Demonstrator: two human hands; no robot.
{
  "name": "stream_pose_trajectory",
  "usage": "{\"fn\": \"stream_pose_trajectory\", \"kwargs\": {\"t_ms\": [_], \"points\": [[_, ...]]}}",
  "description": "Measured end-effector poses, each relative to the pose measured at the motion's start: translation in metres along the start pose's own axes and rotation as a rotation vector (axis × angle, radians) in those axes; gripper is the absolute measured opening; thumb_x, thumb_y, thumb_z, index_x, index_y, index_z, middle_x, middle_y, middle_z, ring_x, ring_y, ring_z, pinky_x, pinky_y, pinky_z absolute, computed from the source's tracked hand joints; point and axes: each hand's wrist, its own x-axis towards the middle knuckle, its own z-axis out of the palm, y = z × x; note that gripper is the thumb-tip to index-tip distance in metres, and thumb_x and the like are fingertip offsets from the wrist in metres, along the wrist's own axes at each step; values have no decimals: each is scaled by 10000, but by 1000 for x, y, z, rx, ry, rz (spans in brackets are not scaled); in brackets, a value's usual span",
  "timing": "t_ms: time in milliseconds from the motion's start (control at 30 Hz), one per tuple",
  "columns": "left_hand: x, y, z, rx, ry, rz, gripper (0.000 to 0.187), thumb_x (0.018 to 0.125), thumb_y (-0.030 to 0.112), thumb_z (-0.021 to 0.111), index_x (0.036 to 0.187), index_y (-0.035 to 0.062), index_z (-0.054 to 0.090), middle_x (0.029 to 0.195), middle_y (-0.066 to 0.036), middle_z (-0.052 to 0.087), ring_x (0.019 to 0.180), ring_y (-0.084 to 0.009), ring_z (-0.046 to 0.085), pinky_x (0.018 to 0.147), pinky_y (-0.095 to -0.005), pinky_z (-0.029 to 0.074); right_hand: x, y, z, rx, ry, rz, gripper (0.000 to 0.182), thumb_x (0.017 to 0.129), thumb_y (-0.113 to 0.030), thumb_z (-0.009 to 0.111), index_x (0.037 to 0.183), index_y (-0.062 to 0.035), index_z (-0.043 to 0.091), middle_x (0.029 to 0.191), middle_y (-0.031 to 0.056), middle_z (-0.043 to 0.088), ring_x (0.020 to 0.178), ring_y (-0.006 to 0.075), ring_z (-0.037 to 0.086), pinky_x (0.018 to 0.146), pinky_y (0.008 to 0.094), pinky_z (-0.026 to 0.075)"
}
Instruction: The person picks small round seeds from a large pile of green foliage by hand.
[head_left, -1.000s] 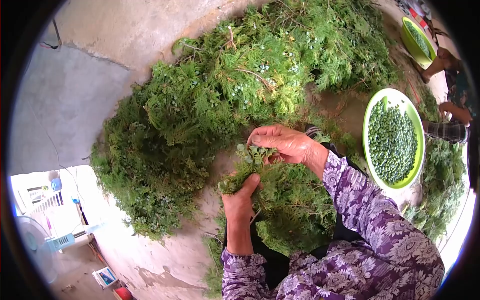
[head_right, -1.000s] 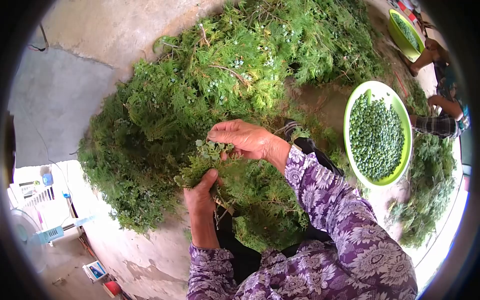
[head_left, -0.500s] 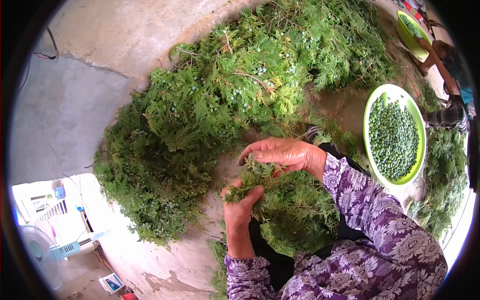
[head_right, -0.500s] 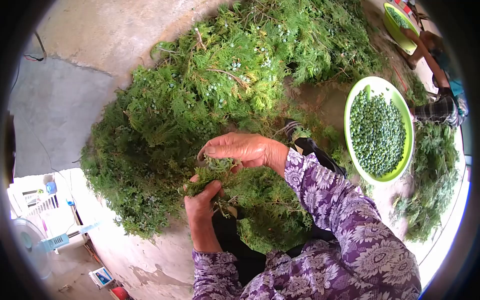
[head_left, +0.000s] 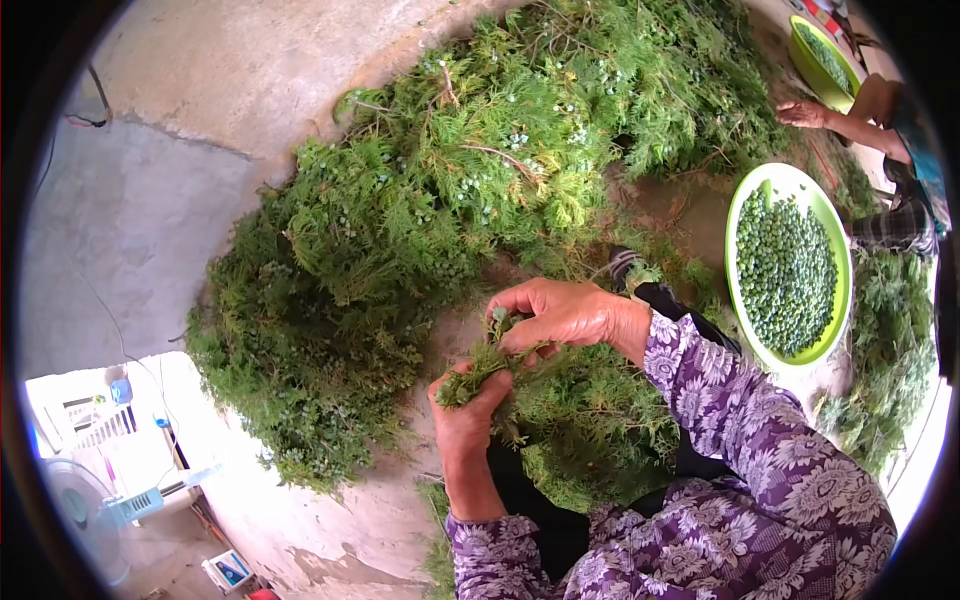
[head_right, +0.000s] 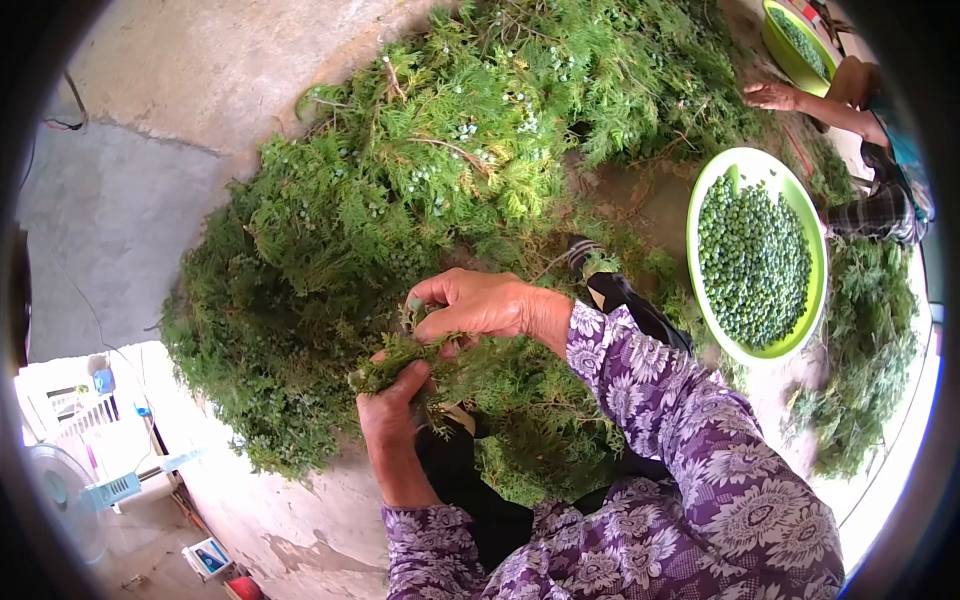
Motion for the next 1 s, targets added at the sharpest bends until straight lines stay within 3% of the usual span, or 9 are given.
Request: {"fn": "stream_pose_trajectory", "kwargs": {"t_ms": [233,300,400,500,600,700,800,867,1000], "points": [[3,-3,-3,67,-12,39,145,683,-46,657,804,18,612,726,-7,597,603,-82,543,545,-223,456,6,6,7,16,43,-59,388,707,-344,707,949,-92,537,703,-47,538,547,43,503,459,174,370],[2,0,-2,79,6,34,140,678,-46,662,791,18,607,718,-5,594,604,-81,543,545,-223,456,3,1,9,105,89,-19,276,726,-199,676,941,-83,548,665,-44,527,512,43,478,422,181,352],[0,-2,-6,9,-8,-8,147,668,-40,674,782,16,601,715,-3,592,610,-80,542,550,-225,457,-1,-5,4,3,66,61,272,708,-157,669,936,-77,545,662,-44,522,501,40,468,410,179,337],[-1,-11,-14,215,-107,69,140,655,-40,677,762,11,603,707,0,585,603,-73,531,542,-216,440,-5,-3,2,0,27,57,263,689,-116,653,920,-66,540,631,-47,509,497,39,461,401,177,322],[-8,-11,-7,182,68,120,121,642,-47,670,727,3,600,683,14,566,587,-59,510,529,-203,413,-7,-1,1,41,10,98,271,675,-97,650,915,-52,532,616,-48,499,493,45,456,404,180,323],[-6,7,-10,303,-141,41,125,626,-62,674,690,-1,585,653,20,544,580,-58,507,529,-199,407,-5,-3,1,75,42,137,252,676,-76,647,892,-49,520,599,-46,480,473,45,422,383,175,301],[-9,6,-21,353,-99,-5,150,617,-71,691,684,0,578,642,16,539,588,-69,523,535,-206,423,-7,-4,-29,323,119,-53,208,691,-39,626,864,-47,511,591,-30,461,462,49,401,356,167,268],[-14,0,-28,132,-96,-8,168,610,-74,702,685,9,577,645,-2,552,584,-85,535,532,-213,434,-16,-15,-46,468,240,-187,173,701,-2,601,839,-43,506,595,-8,453,456,55,390,337,163,244],[-20,5,-13,42,183,-54,174,615,-66,706,687,18,572,649,-13,564,565,-90,530,526,-216,436,-13,-10,-26,342,75,-103,212,727,-40,599,921,-20,517,731,49,541,561,100,500,355,156,289]]}}
